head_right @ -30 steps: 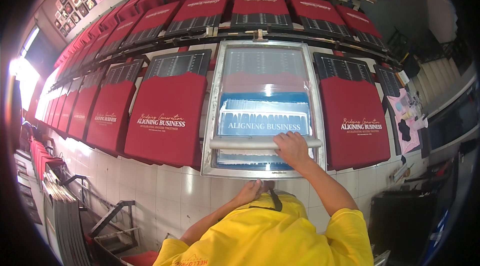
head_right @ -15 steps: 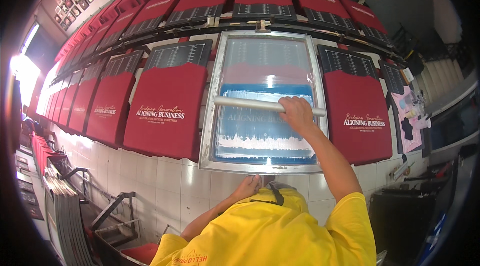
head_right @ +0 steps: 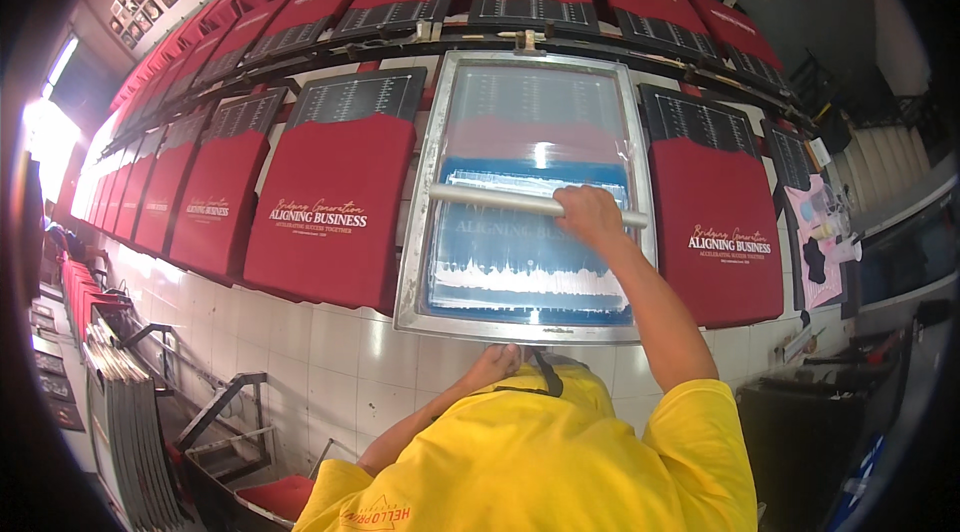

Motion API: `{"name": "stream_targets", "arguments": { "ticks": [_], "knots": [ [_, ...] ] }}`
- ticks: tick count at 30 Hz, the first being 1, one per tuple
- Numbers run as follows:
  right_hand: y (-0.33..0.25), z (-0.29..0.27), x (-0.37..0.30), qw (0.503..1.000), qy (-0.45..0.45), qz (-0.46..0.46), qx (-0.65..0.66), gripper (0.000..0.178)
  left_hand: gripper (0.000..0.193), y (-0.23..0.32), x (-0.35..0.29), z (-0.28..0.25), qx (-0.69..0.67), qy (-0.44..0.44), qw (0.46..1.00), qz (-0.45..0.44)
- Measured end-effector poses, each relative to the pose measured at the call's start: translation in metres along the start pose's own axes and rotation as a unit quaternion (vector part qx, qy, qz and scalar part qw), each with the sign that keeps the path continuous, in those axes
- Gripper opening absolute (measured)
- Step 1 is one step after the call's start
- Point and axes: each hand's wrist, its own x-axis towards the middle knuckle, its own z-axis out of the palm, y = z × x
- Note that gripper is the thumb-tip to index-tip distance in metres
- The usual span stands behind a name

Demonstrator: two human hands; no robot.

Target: The person aligns a screen-printing frame over a red t-shirt, spreads white ink along the mesh, and uses a squeegee to pull the ink across the screen multiple times.

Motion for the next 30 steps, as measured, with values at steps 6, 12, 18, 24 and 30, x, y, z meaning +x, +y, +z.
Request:
{"name": "stream_targets", "arguments": {
  "ticks": [6, 12, 18, 24, 30],
  "knots": [
    [-0.037, 0.0, -0.07, 0.999, 0.009, -0.033, 0.006, 0.019, 0.06, -0.001, 0.002, -0.005, 0.049, -0.001, 0.999, 0.004],
    [-0.076, 0.019, -0.133, 0.997, 0.074, -0.037, -0.006, 0.023, 0.055, 0.008, 0.0, -0.008, 0.029, -0.014, 0.998, -0.045],
    [-0.058, -0.01, -0.106, 0.997, 0.029, -0.003, 0.073, 0.029, 0.044, 0.025, 0.005, -0.008, -0.129, -0.03, 0.975, -0.178],
    [-0.069, -0.014, -0.119, 0.998, -0.003, -0.015, 0.053, 0.032, 0.033, 0.026, 0.005, -0.017, -0.322, -0.062, 0.912, -0.247],
    [-0.075, 0.012, -0.136, 0.998, 0.042, -0.035, 0.0, 0.035, 0.017, 0.029, 0.005, -0.019, -0.344, -0.072, 0.901, -0.254]
  ]
}}
